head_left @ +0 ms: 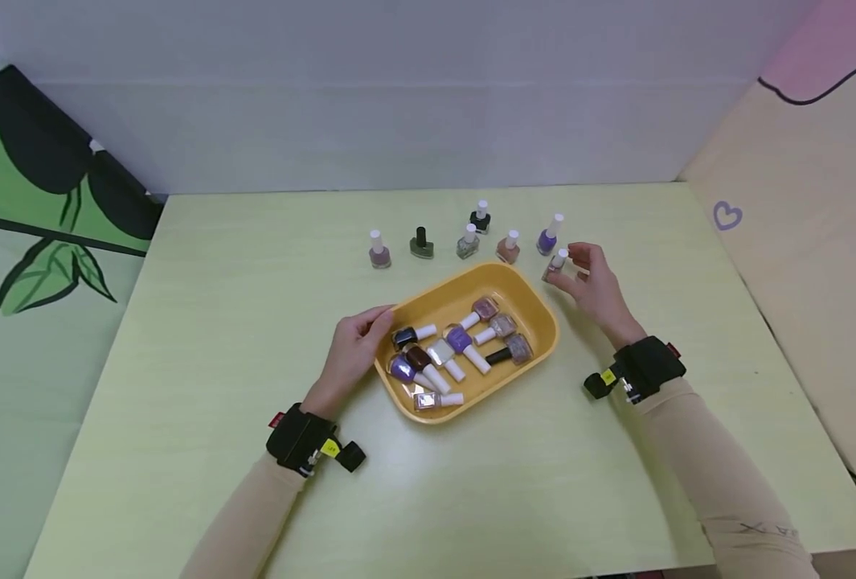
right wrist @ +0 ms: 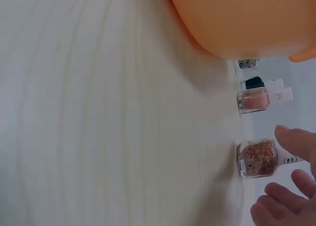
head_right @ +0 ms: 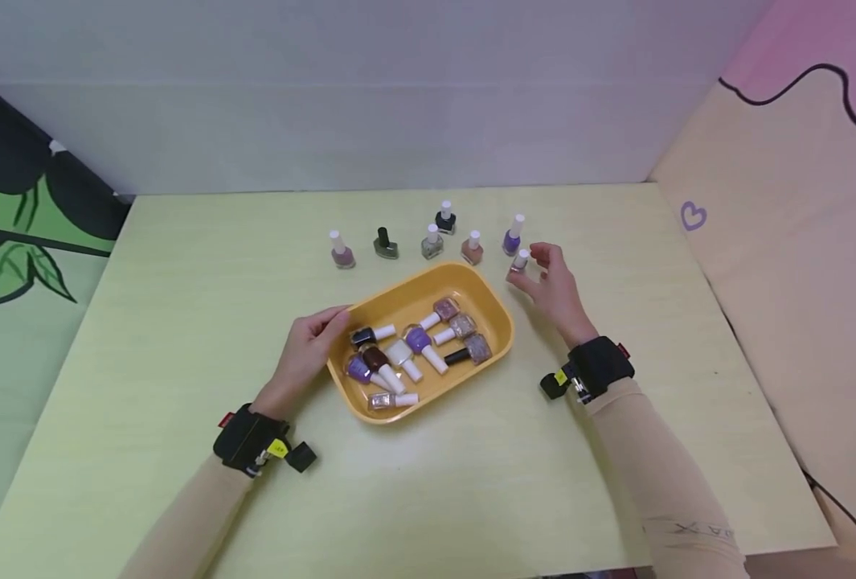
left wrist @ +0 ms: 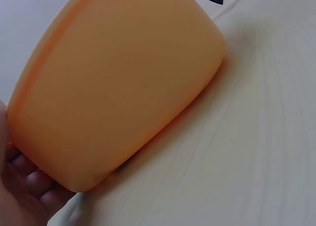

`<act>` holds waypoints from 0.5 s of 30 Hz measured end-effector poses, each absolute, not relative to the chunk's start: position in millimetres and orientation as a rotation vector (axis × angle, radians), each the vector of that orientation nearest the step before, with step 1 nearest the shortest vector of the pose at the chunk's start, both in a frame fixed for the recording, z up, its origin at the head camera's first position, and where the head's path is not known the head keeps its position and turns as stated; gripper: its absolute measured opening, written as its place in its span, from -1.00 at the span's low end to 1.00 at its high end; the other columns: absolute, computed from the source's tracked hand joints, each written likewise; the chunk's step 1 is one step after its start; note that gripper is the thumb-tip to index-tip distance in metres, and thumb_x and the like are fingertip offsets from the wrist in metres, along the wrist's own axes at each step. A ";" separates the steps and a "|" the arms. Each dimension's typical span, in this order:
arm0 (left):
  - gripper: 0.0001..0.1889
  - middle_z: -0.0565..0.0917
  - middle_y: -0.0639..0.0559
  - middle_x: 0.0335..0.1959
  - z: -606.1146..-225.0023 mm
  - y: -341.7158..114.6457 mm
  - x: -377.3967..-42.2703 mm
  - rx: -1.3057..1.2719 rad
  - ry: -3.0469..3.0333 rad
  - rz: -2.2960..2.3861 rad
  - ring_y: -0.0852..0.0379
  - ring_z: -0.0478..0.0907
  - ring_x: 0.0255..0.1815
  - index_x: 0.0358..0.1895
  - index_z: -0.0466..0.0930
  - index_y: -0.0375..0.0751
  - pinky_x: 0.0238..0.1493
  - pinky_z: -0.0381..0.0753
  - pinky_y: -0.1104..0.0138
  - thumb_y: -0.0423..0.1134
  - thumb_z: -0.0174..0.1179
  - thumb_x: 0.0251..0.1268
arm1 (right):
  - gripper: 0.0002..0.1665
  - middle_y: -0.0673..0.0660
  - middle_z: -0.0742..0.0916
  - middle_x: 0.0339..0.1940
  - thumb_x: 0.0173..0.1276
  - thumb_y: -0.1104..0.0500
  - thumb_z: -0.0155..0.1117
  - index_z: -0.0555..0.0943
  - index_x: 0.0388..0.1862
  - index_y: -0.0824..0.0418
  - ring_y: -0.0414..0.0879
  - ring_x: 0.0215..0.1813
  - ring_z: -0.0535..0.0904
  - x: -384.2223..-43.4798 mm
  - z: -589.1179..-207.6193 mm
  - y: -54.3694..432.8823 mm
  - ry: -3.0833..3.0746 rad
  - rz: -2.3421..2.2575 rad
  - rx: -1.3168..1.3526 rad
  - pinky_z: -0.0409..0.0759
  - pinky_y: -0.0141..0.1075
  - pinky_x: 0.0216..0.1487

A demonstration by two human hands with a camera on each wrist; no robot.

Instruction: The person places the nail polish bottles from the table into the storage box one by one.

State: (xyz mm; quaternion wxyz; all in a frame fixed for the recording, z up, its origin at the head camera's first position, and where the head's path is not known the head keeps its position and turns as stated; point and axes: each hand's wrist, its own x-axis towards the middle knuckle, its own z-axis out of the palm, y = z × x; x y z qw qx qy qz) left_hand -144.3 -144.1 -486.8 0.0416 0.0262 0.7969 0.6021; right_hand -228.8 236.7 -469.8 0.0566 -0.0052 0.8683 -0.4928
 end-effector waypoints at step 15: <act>-0.60 0.67 -0.24 0.25 -486.6 -143.6 -144.3 0.059 2.421 1.828 -0.13 0.56 0.36 0.28 0.62 -0.33 0.45 0.46 0.06 -0.13 0.05 0.65 | -0.38 0.39 0.57 0.32 0.51 0.20 0.33 0.35 0.40 0.39 0.27 0.41 0.45 -240.7 -480.0 237.5 2.729 -1.289 -0.079 0.37 0.08 0.52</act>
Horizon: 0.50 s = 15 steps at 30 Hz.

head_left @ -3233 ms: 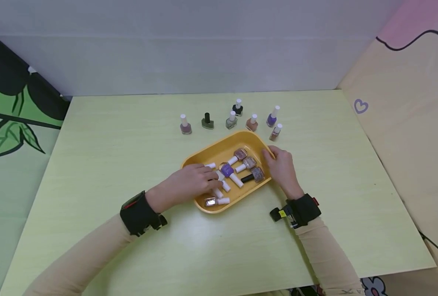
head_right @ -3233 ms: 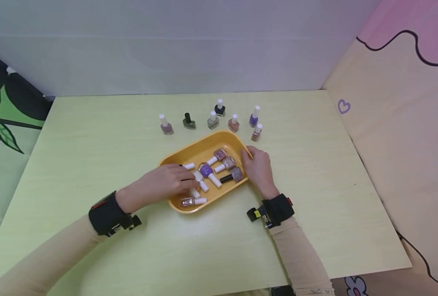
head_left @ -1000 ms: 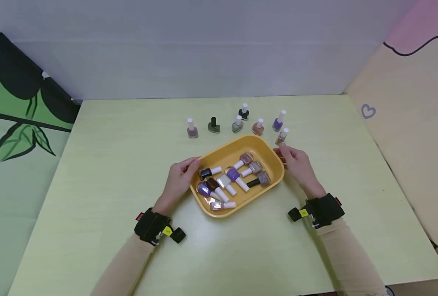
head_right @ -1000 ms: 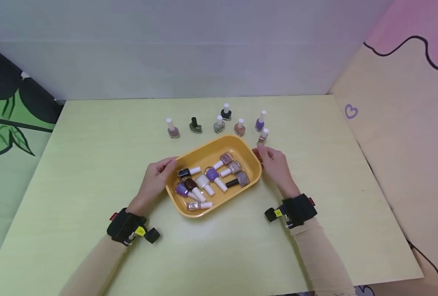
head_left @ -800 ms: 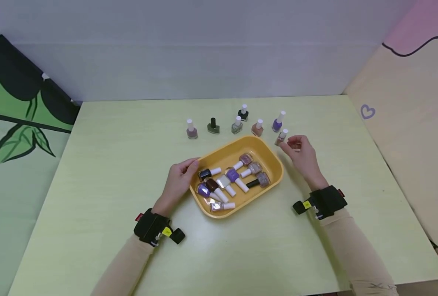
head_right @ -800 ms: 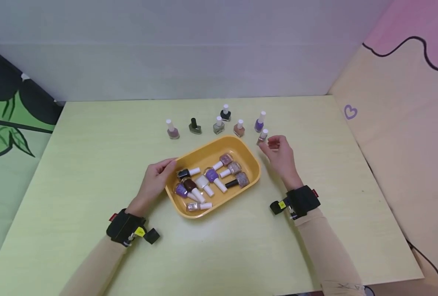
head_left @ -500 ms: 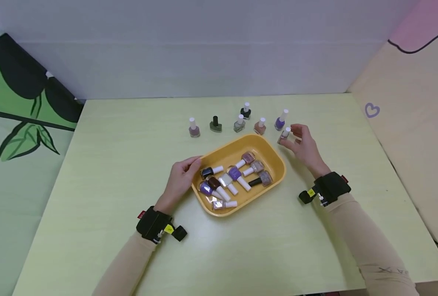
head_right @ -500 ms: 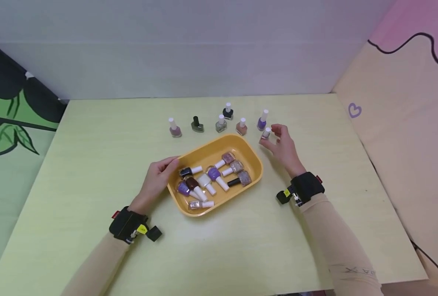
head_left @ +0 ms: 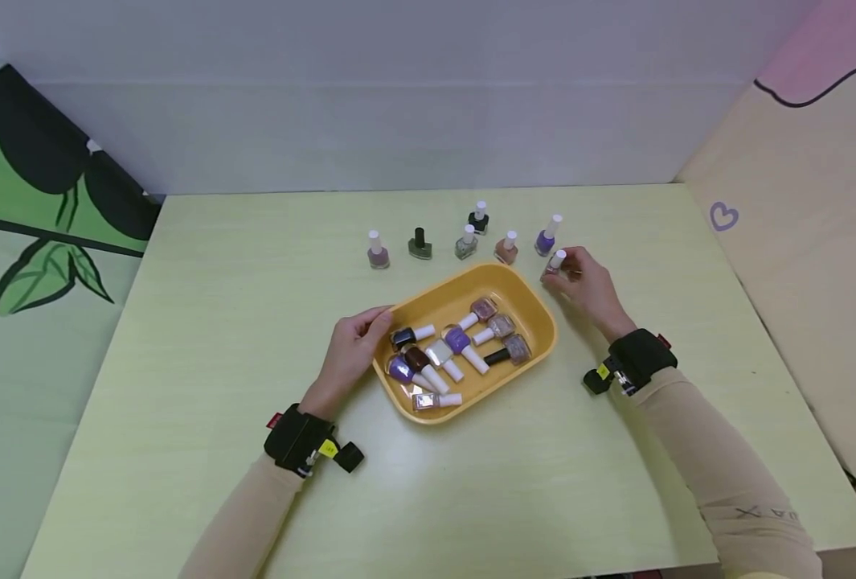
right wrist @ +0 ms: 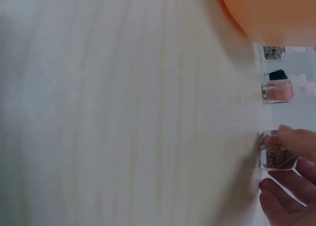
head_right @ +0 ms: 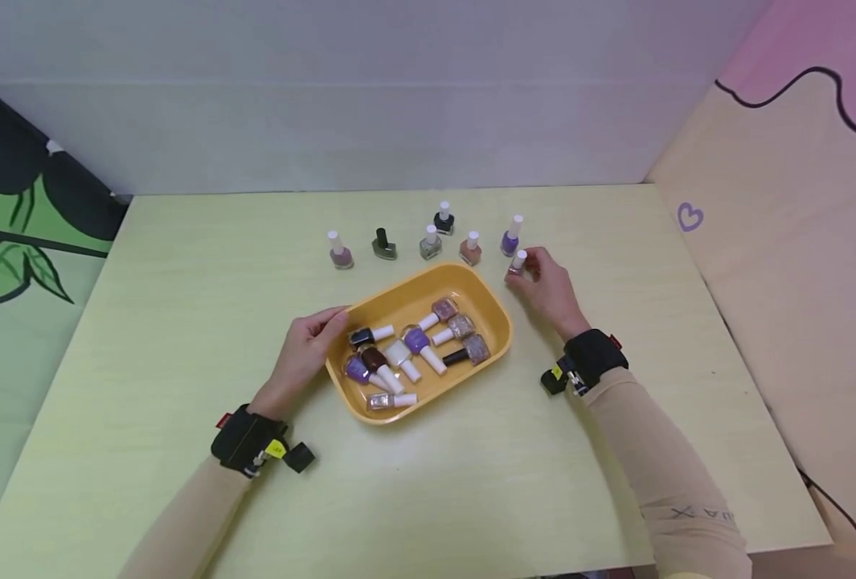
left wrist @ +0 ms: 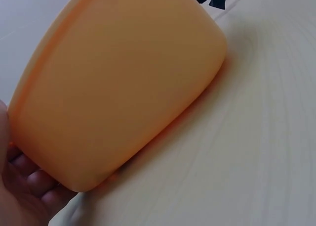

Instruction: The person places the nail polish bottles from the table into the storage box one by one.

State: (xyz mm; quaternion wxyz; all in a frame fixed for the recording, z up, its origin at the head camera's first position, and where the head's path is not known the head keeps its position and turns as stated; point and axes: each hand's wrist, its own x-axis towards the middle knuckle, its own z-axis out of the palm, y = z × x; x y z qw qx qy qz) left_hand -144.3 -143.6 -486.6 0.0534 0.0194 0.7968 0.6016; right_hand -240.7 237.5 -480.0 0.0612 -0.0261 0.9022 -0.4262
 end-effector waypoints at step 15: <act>-0.60 0.68 -0.24 0.24 -486.2 -144.2 -144.7 0.061 2.423 1.828 -0.14 0.57 0.34 0.27 0.63 -0.34 0.43 0.48 0.06 -0.13 0.06 0.65 | -0.45 0.37 0.59 0.27 0.51 0.18 0.33 0.40 0.34 0.39 0.25 0.35 0.49 -230.7 -476.3 237.6 2.766 -1.354 -0.102 0.44 0.04 0.48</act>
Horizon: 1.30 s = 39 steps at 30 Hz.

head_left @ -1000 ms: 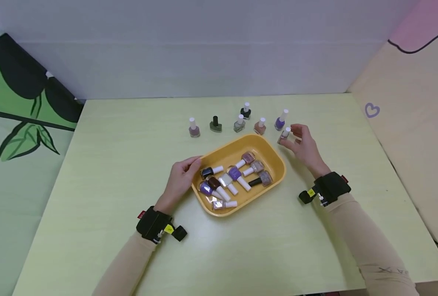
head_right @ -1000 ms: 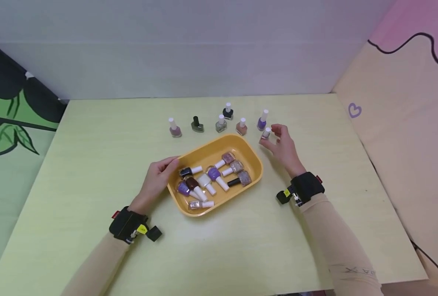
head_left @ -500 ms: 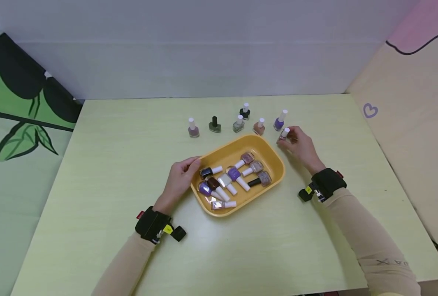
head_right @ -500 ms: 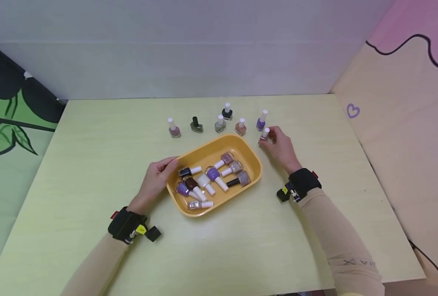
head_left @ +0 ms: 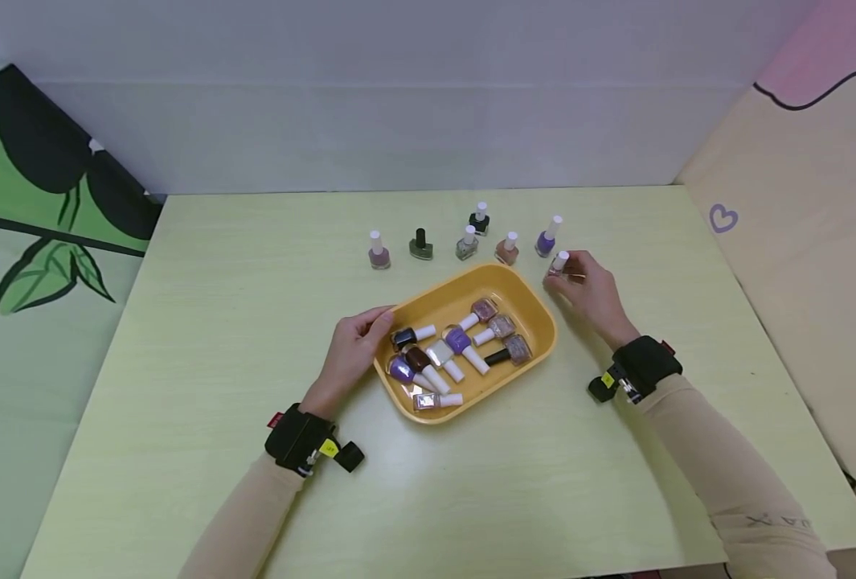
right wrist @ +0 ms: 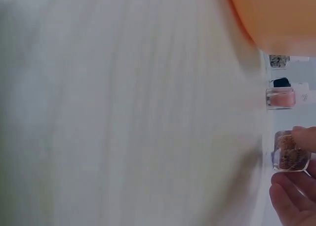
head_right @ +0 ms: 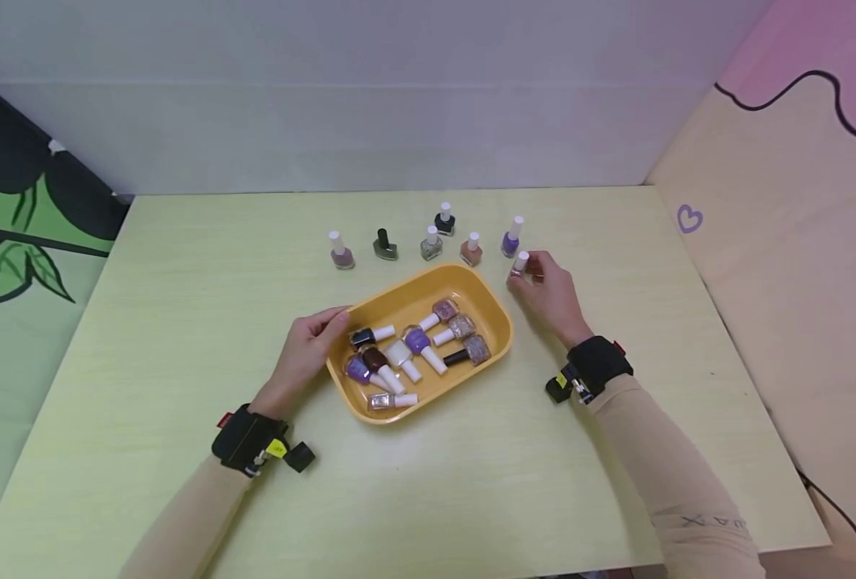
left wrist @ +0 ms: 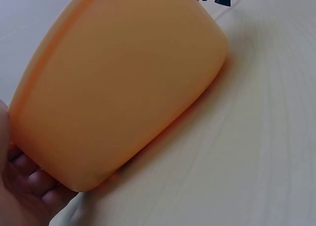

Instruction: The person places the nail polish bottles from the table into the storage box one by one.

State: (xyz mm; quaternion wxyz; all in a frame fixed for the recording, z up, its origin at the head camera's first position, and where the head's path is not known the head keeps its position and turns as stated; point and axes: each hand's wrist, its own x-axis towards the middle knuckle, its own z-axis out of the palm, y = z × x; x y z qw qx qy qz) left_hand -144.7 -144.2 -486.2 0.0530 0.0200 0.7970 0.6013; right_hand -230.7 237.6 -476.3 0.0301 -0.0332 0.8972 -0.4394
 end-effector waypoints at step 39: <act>-0.60 0.69 -0.25 0.22 -487.1 -145.3 -145.3 0.081 2.435 1.809 -0.15 0.60 0.30 0.26 0.63 -0.36 0.42 0.49 0.04 -0.13 0.06 0.65 | -0.44 0.28 0.69 0.16 0.42 0.13 0.44 0.60 0.33 0.29 0.11 0.12 0.59 -188.2 -418.1 170.1 2.775 -0.536 -0.975 0.67 -0.02 0.17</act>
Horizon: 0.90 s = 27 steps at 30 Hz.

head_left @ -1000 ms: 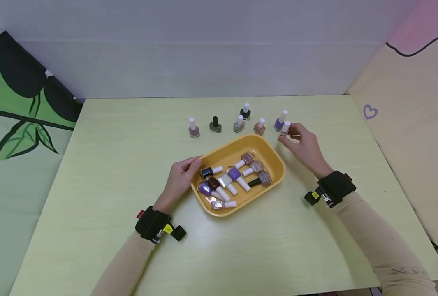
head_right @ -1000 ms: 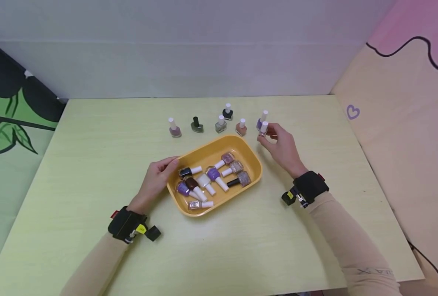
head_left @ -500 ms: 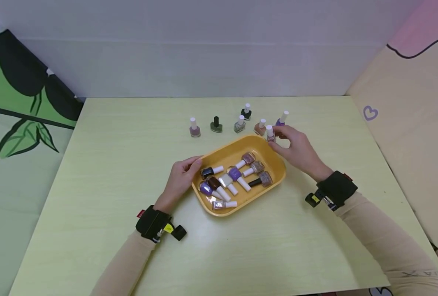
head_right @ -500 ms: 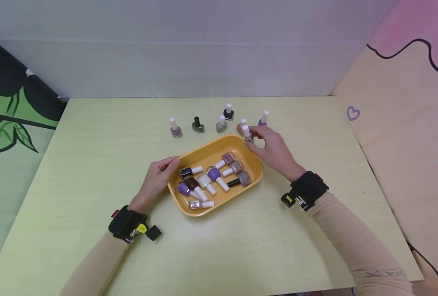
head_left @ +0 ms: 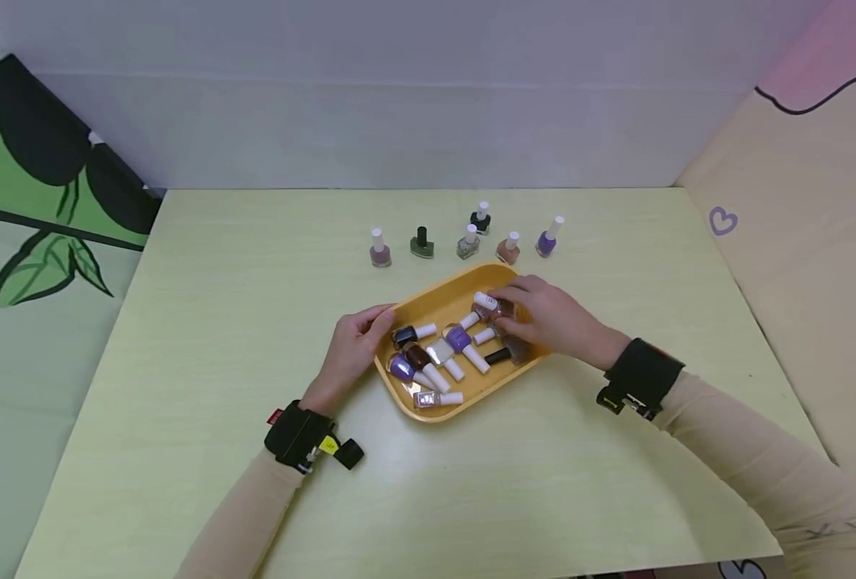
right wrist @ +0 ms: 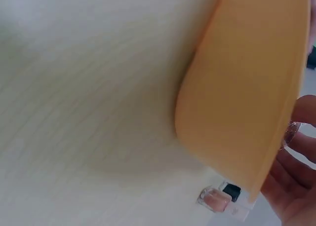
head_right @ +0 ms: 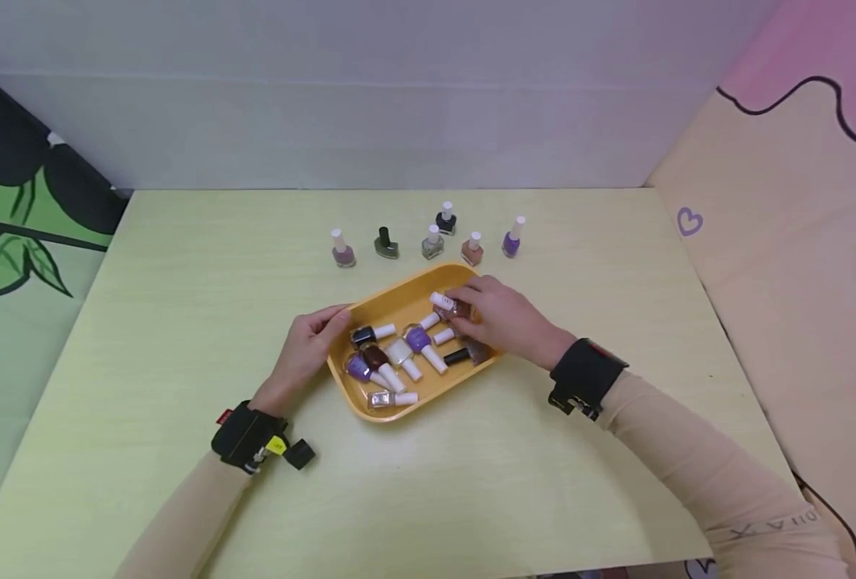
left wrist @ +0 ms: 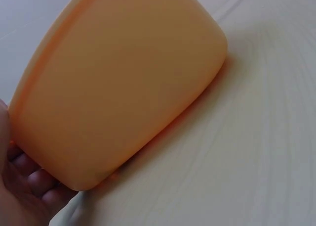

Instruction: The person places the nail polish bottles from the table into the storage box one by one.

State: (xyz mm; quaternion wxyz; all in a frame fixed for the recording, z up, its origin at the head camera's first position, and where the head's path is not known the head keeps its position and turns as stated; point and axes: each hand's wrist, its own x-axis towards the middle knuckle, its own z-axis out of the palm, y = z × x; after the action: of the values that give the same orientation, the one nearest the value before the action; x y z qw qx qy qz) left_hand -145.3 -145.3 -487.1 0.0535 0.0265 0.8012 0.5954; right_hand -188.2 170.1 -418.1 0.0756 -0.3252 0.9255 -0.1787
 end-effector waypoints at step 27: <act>-0.60 0.68 -0.26 0.21 -487.5 -145.6 -146.3 0.109 2.442 1.815 -0.16 0.58 0.32 0.26 0.62 -0.37 0.43 0.48 0.03 -0.14 0.07 0.64 | -0.41 0.20 0.68 -0.03 0.42 0.07 0.44 0.60 0.38 0.22 0.00 -0.11 0.51 -186.0 -428.2 161.9 2.748 -0.298 -1.146 0.62 -0.18 -0.07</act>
State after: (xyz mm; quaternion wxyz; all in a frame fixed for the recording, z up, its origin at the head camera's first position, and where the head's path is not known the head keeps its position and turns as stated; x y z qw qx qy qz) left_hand -146.3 -145.6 -487.5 0.0483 0.0358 0.8011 0.5954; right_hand -186.0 161.9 -428.2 0.0745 -0.3818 0.9159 -0.0994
